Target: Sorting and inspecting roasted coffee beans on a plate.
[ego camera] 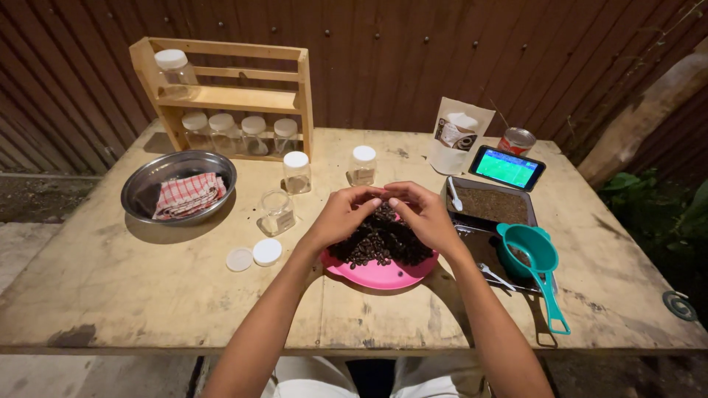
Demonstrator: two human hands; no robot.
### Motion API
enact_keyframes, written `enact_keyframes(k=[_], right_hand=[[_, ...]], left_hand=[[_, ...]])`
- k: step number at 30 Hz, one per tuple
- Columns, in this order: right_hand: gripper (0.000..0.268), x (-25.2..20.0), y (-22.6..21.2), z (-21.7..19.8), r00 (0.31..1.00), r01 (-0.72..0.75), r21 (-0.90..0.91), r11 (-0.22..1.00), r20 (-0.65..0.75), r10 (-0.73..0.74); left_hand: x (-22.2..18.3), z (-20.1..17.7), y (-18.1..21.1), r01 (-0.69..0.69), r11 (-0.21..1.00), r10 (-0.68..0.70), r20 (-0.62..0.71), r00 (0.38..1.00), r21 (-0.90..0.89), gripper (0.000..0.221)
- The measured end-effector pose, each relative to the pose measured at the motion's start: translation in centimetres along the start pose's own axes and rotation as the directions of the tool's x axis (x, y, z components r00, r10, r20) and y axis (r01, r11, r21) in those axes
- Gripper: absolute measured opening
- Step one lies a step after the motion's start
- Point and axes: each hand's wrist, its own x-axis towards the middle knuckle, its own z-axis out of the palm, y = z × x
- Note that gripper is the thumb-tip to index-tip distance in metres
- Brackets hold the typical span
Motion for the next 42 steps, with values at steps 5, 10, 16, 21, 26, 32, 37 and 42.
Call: enact_keyframes(k=[5,10,16,21,26,32,37,42], right_hand=[[0.040,-0.5,-1.2,-0.6,0.997,0.055,-0.232,0.971,0.060,-0.042],[0.072,-1.5,-2.6,-1.3,0.972,0.043,-0.623,0.781,0.208,0.113],[0.095,-1.7,-2.3,-1.5,0.923,0.012,-0.707,0.707,0.280,0.264],[0.078,-1.7,0.4,-1.0,0.919,0.081,-0.731,0.678,0.319,0.234],[0.060,-1.6,1.8,-0.3,0.935,0.113,-0.737,0.667,0.307,0.180],[0.039,-1.4,3.2,0.0,0.935,0.215,-0.711,0.670,0.349,0.071],[0.034,-0.9,5.6,0.2,0.943,0.237,-0.646,0.726,0.332,-0.012],[0.027,-0.9,5.0,0.2,0.971,0.183,-0.512,0.839,0.229,-0.072]], left_hand=[[-0.3,-0.7,0.0,-0.093,0.972,0.083,0.053,0.995,0.216,0.042],[-0.8,-1.8,-2.5,-0.129,0.786,0.027,0.174,0.984,0.604,0.079],[-1.2,-1.5,-2.4,-0.094,0.805,-0.063,0.241,0.968,0.586,0.090],[-0.6,-0.7,-5.4,-0.134,0.804,-0.051,0.293,0.955,0.580,0.086],[-0.1,-0.2,-5.7,-0.148,0.795,-0.031,0.283,0.959,0.589,0.063],[0.1,-0.1,-6.3,-0.209,0.803,0.046,0.290,0.956,0.558,0.042],[0.7,0.2,-8.8,-0.258,0.807,0.120,0.281,0.952,0.531,0.027],[0.8,0.4,-9.5,-0.218,0.877,0.148,0.191,0.970,0.428,0.020]])
